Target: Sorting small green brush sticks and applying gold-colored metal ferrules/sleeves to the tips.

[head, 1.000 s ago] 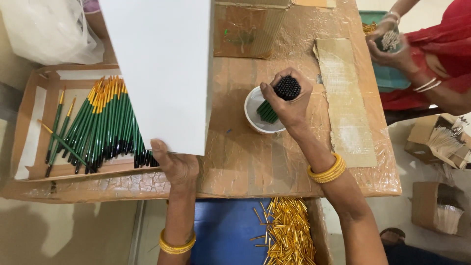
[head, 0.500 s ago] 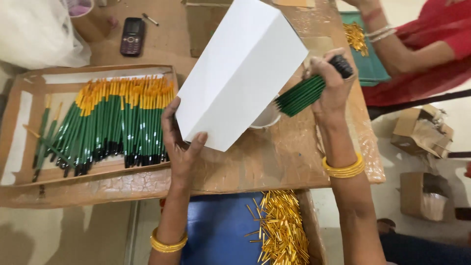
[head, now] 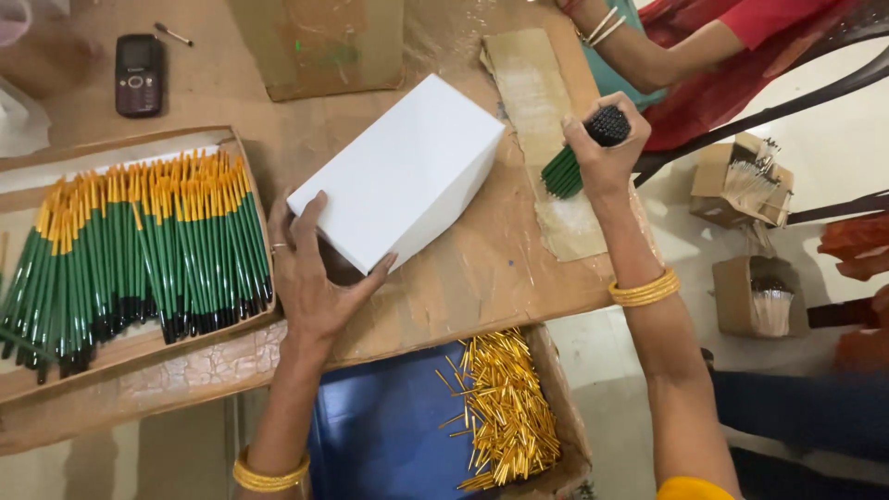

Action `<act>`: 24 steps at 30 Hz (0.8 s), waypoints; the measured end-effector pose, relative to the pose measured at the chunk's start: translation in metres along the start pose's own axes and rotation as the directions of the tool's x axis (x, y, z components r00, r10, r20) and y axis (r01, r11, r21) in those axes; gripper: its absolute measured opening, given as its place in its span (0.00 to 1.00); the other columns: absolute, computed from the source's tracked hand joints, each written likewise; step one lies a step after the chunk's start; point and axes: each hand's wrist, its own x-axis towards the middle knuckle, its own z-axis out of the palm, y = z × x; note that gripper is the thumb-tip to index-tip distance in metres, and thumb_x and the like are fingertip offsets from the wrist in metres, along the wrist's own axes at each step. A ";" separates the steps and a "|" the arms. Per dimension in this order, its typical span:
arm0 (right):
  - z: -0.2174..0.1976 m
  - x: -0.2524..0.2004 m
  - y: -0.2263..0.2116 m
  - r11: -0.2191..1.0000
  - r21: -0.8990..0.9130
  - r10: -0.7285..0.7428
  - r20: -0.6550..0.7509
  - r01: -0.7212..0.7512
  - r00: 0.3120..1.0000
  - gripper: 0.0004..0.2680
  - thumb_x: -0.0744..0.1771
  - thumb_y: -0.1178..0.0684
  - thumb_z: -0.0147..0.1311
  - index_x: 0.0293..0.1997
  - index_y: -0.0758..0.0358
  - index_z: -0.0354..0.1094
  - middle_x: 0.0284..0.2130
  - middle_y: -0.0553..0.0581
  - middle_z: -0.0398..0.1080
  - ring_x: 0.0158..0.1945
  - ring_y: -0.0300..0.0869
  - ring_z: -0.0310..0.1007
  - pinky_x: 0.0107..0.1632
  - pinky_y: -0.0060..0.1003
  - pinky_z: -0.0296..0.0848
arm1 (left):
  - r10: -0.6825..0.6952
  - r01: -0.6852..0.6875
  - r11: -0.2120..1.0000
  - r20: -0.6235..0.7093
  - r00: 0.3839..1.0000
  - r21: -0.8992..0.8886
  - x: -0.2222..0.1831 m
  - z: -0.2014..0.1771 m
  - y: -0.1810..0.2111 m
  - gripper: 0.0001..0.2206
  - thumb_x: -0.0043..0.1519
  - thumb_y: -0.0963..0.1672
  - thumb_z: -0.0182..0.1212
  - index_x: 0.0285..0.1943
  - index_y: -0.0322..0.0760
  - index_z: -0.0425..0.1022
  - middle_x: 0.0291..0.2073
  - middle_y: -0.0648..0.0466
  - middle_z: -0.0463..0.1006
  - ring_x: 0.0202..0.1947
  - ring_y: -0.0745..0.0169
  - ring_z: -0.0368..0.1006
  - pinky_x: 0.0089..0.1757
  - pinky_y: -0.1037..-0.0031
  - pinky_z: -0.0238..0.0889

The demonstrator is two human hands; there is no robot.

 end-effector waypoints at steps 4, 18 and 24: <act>0.001 -0.004 -0.006 0.999 0.046 0.010 0.009 -0.010 1.000 0.09 0.67 0.65 0.65 0.37 0.66 0.62 0.28 0.49 0.68 0.31 0.33 0.73 0.36 0.28 0.72 | -0.020 0.020 1.000 -0.001 1.000 0.008 -0.007 0.007 0.010 0.45 0.47 0.53 0.80 0.72 0.38 0.59 0.70 0.32 0.55 0.70 0.31 0.55 0.66 0.51 0.55; 0.000 0.004 0.021 0.943 -0.221 -0.274 -0.086 0.250 0.958 0.10 0.65 0.66 0.66 0.36 0.67 0.63 0.27 0.51 0.64 0.32 0.34 0.64 0.38 0.30 0.67 | 0.316 -0.407 0.913 0.609 0.728 0.012 -0.038 0.155 0.146 0.44 0.53 0.60 0.64 0.71 0.26 0.60 0.70 0.41 0.61 0.73 0.43 0.51 0.67 0.48 0.41; 0.009 0.058 0.035 0.994 -0.037 -0.107 -0.172 0.102 0.979 0.09 0.64 0.62 0.63 0.32 0.63 0.61 0.23 0.49 0.65 0.26 0.34 0.70 0.33 0.29 0.70 | 0.366 -0.431 0.902 0.533 0.763 -0.003 -0.045 0.160 0.139 0.45 0.54 0.60 0.64 0.71 0.25 0.60 0.69 0.41 0.62 0.73 0.45 0.52 0.67 0.49 0.42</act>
